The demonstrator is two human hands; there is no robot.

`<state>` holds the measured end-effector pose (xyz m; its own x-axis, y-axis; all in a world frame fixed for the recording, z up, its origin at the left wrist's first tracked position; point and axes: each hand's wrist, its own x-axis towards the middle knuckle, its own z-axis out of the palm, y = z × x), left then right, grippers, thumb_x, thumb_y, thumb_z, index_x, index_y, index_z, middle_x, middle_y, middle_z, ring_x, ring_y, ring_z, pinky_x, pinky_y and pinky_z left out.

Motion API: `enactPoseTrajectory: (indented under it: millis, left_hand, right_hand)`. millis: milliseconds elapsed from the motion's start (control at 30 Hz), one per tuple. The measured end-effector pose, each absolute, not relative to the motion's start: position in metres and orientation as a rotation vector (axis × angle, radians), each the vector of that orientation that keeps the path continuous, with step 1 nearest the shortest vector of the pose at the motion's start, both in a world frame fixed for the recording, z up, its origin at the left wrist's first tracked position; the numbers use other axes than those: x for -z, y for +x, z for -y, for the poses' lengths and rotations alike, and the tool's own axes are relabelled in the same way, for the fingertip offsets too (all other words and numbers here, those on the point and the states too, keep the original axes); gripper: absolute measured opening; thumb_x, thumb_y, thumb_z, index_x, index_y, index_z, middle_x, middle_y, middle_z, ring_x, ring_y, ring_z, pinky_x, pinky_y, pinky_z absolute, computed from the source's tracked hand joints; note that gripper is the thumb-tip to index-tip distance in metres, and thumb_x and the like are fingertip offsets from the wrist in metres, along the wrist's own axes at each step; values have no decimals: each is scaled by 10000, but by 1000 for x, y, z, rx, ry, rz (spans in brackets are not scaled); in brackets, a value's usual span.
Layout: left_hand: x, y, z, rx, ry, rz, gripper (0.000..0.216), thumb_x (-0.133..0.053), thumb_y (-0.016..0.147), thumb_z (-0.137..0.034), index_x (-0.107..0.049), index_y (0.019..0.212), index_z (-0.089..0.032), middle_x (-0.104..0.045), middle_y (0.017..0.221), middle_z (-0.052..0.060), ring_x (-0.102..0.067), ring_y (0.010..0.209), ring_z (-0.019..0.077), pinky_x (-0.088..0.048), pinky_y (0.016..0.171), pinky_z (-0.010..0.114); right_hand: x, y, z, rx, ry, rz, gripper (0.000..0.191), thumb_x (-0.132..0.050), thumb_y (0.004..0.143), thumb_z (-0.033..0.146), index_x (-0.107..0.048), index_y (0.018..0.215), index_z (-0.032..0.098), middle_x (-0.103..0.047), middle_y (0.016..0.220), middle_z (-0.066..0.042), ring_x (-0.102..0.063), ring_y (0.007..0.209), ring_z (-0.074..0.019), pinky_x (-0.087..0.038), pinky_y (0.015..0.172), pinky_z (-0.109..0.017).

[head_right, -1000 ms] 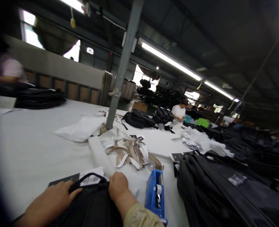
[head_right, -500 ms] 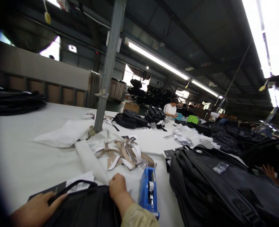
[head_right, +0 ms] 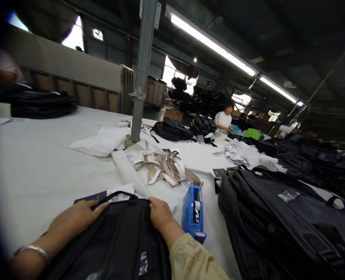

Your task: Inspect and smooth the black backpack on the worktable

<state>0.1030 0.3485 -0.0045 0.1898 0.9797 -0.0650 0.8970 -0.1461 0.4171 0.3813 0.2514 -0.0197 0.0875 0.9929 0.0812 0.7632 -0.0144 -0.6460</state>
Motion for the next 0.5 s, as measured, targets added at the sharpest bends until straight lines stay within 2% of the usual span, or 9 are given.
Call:
enactPoseTrajectory:
  millis: [133,233,300,367,433,500]
  left_hand:
    - [-9,105,-340,-193,2115,-1770,622,-383,835,-698,-738,920,-195,-740,1030,182,-681,968,403,-501,833,492]
    - [-10,105,-340,-176,2083,-1779,620,-358,845,-703,-716,924,-203,-734,1035,184,-671,1000,408,-490,853,505]
    - [-10,105,-341,-177,2055,-1777,642,-334,845,-725,-706,939,-209,-731,1044,185,-667,1017,410,-481,872,510]
    - [-10,105,-342,-186,2036,-1757,667,-320,838,-748,-703,944,-213,-730,1043,184,-667,1023,406,-471,896,509]
    - [-12,105,-341,-197,2025,-1750,678,-321,828,-767,-707,921,-218,-732,1026,177,-668,1017,407,-464,909,514]
    - [-13,105,-341,-202,2014,-1754,684,-324,820,-782,-710,900,-223,-735,1011,172,-668,1014,412,-463,905,520]
  right_hand:
    - [13,385,-252,-550,-1901,1619,331,-504,890,183,-710,1148,191,-739,1164,-49,-661,1122,-169,-469,1030,-267]
    - [2,383,-240,-439,-2031,1516,290,-610,837,279,-722,1064,136,-723,1120,-142,-657,1101,-261,-491,1003,-369]
    - [-7,379,-230,-338,-2168,1517,374,-680,786,372,-709,1056,114,-695,1120,-195,-639,1116,-336,-491,989,-453]
    - [-15,372,-225,-303,-2306,1583,419,-697,772,423,-703,1059,118,-696,1096,-203,-653,1083,-363,-512,943,-479]
    - [-22,367,-226,-346,-2391,1645,376,-675,804,385,-706,1060,111,-709,1076,-212,-677,1042,-360,-532,898,-469]
    - [-24,366,-231,-386,-2417,1666,274,-648,821,262,-723,1026,96,-717,1070,-232,-684,1048,-359,-534,889,-456]
